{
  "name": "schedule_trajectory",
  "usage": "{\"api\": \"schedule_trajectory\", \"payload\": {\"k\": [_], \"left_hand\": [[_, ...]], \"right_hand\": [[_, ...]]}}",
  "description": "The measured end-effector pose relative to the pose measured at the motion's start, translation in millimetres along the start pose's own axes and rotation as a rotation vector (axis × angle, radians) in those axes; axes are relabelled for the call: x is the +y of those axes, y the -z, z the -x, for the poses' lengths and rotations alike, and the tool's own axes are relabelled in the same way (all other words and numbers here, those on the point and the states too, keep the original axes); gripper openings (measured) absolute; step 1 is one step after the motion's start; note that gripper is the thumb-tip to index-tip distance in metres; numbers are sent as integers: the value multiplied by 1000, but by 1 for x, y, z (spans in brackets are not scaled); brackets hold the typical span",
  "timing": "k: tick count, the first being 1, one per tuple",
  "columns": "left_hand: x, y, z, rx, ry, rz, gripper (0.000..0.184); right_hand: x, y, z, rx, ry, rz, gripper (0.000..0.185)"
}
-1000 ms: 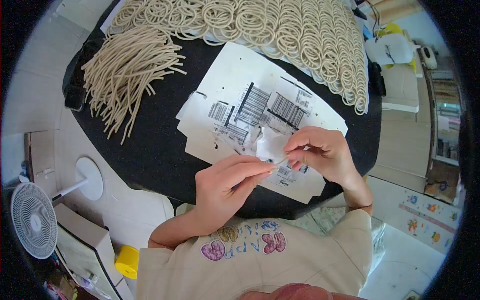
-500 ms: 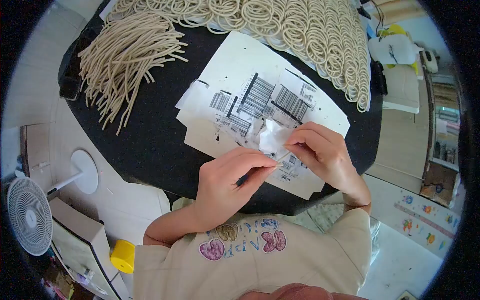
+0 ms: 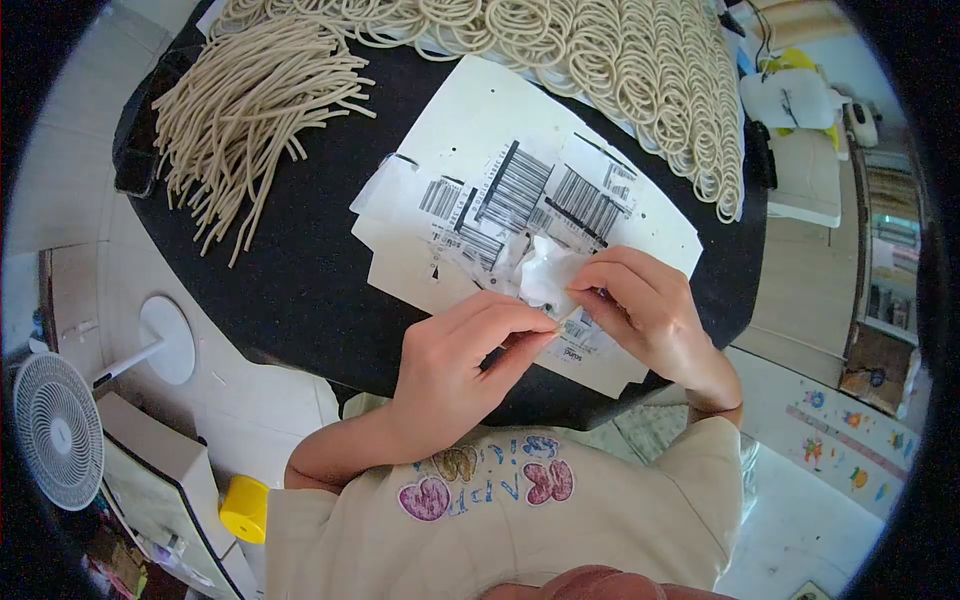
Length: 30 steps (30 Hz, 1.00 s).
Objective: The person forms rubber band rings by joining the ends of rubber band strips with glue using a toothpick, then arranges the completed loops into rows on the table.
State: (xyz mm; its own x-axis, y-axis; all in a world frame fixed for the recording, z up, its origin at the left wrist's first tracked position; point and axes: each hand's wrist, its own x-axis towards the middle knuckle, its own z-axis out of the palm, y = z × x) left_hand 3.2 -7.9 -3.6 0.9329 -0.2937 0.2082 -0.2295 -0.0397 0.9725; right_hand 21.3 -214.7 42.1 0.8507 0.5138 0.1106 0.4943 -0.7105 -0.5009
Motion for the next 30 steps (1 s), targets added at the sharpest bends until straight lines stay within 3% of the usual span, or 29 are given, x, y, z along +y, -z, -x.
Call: {"api": "schedule_trajectory", "payload": {"k": [7,13,16,30], "left_hand": [[0,2,1,14,37,86,13],[5,3,0,28,201,371,12],[7,4,-1,11,277,451,12],[6,4,-2,-1,282,498,12]], "right_hand": [[-4,4,0,4,-86,-94,17],[-3,11,-1,-8,-68,-506,14],[-12,4,6,19,-311,-932,11],[-9,5,10,-98,-275,-998,17]]}}
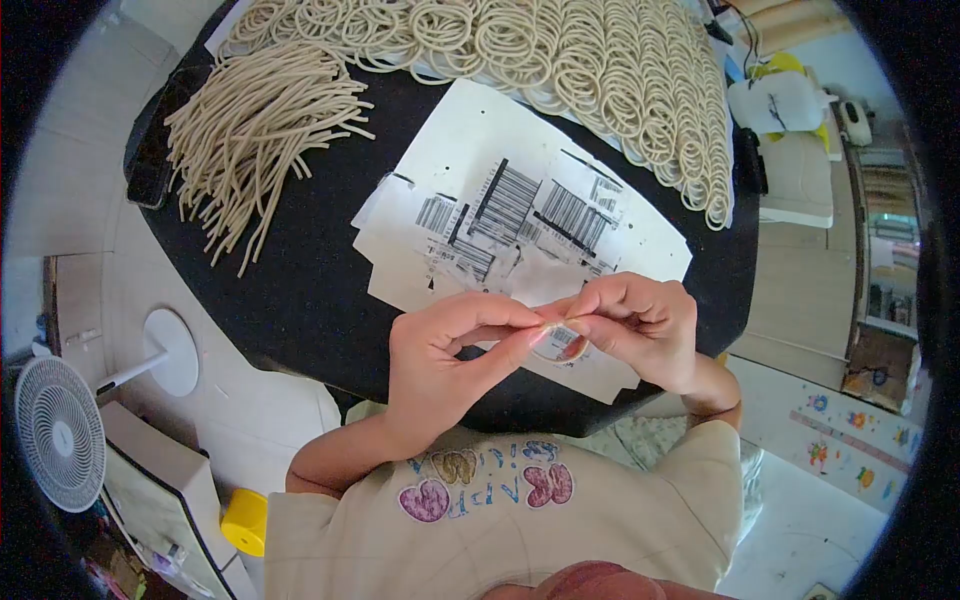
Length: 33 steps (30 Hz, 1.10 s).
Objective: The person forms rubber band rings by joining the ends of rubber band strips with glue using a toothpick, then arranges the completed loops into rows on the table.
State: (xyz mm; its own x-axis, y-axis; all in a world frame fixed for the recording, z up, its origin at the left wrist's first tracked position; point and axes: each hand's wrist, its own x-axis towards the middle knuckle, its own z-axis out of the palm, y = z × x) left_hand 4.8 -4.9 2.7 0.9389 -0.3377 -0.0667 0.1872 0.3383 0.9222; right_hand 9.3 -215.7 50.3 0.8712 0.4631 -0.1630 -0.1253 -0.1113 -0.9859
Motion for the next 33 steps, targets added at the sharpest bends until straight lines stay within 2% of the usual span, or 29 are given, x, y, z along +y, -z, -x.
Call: {"api": "schedule_trajectory", "payload": {"k": [24,33], "left_hand": [[-2,0,0,22,-12,-12,13],[3,0,-1,29,53,34,13]], "right_hand": [[0,-3,-1,4,-12,35,16],[2,-6,-1,22,-7,19,16]]}}
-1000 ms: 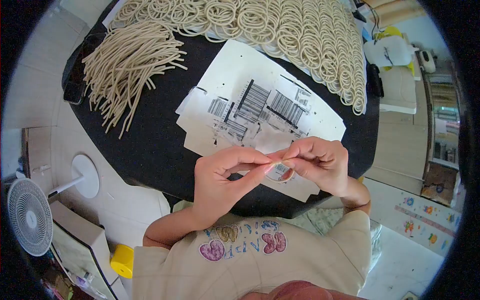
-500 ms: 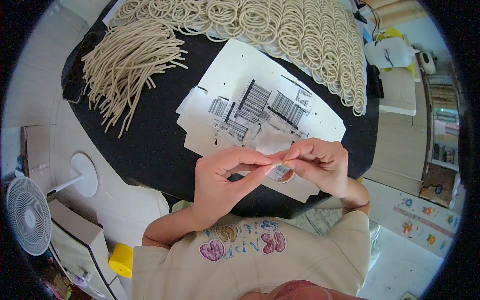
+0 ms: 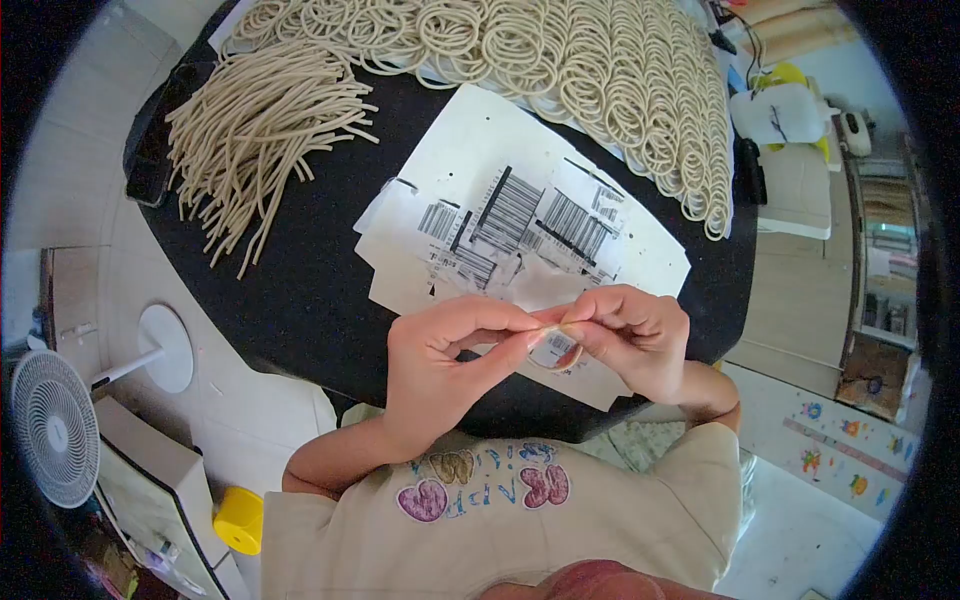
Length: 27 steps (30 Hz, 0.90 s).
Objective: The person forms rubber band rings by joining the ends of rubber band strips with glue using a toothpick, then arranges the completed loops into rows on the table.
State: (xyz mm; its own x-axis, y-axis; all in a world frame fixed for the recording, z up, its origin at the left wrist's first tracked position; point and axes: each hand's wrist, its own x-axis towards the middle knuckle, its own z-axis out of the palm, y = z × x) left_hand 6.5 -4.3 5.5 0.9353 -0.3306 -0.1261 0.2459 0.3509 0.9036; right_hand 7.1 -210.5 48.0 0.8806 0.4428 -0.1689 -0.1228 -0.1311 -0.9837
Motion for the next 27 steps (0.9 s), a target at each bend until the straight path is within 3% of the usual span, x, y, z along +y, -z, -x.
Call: {"api": "schedule_trajectory", "payload": {"k": [4,7,10,13,18,21,24,27], "left_hand": [[-2,0,0,-11,5,10,14],[0,0,-1,-42,5,63,14],[4,2,-3,-81,20,152,12],[8,3,-4,-113,3,234,11],[1,7,-5,-243,-112,263,16],[2,7,-5,-254,-171,239,16],[15,9,-8,-202,-196,176,21],[49,28,-24,51,-433,-354,30]], "right_hand": [[-1,-1,0,2,11,-13,16],[-1,1,1,12,136,124,18],[1,2,1,136,276,65,17],[-7,9,-8,85,101,141,14],[-7,-3,-21,-151,-85,-299,14],[-5,-4,-23,-164,-121,-389,12],[-15,-3,-21,-68,-121,-314,9],[-17,16,-19,104,-36,-204,8]]}}
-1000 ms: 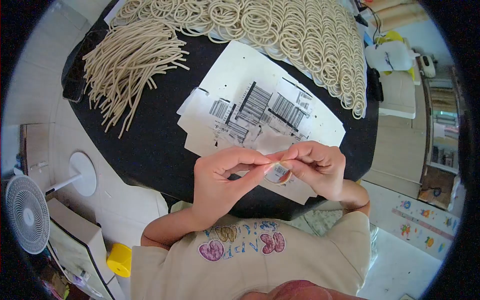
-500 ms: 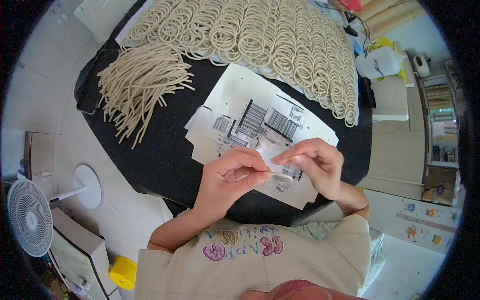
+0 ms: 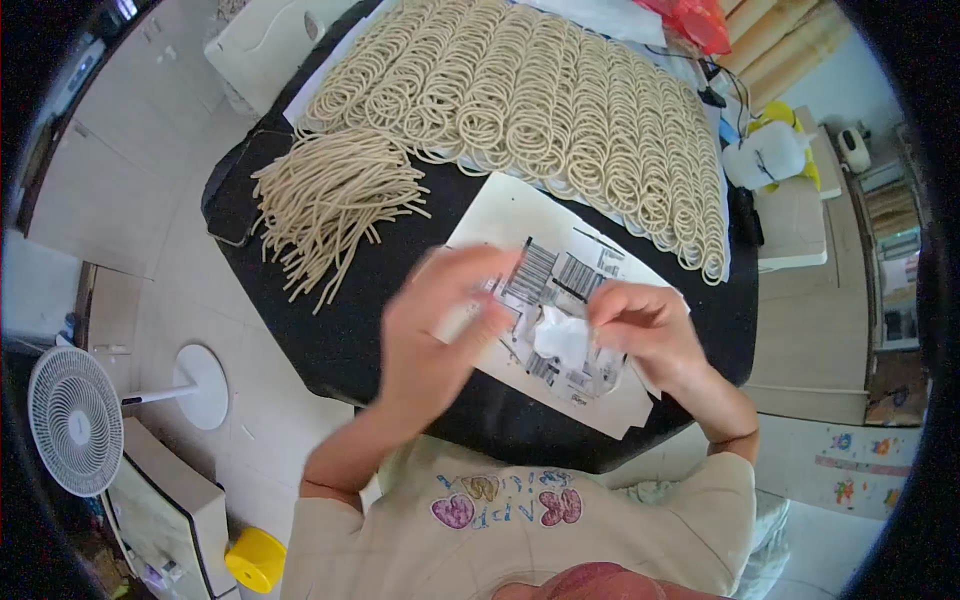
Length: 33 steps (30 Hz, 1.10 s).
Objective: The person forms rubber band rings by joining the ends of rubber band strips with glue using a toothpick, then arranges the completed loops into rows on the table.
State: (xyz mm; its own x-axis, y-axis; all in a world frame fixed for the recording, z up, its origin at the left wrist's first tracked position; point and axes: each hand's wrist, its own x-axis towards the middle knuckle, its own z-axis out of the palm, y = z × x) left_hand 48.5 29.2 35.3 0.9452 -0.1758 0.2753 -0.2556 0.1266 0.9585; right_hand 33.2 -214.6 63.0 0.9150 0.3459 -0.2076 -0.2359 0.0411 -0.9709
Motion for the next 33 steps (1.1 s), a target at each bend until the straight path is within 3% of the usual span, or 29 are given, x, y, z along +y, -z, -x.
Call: {"api": "schedule_trajectory", "payload": {"k": [2,4,6,9,12,13,17,21,24,27,30,33], "left_hand": [[12,35,-30,38,-304,-604,49],[16,61,-61,235,-422,-1195,57],[1,100,-90,298,-427,-1470,65],[-25,147,-113,92,-76,-1285,67],[-27,143,-104,-57,9,-1286,53],[-27,141,-98,-38,-64,-1322,52],[-16,122,-74,-49,-41,-1338,68],[-17,107,-46,14,-166,-1381,65],[-14,102,-33,16,-91,-1426,71],[-8,98,-28,17,-92,-1443,71],[-2,109,-39,-14,-86,-1236,66],[-3,125,-62,122,-164,-1201,59]], "right_hand": [[-8,18,0,89,124,59,8],[-13,35,0,235,225,126,6],[-13,54,0,343,279,143,6],[-15,69,-1,504,306,135,8],[-12,83,-5,548,322,143,9],[-11,87,-5,532,319,142,11],[-7,97,-11,560,289,137,11],[-2,102,-13,564,282,155,11],[-1,104,-13,558,282,161,11],[0,107,-14,545,293,170,11],[2,111,-15,537,291,166,12],[4,111,-15,571,263,198,8]]}}
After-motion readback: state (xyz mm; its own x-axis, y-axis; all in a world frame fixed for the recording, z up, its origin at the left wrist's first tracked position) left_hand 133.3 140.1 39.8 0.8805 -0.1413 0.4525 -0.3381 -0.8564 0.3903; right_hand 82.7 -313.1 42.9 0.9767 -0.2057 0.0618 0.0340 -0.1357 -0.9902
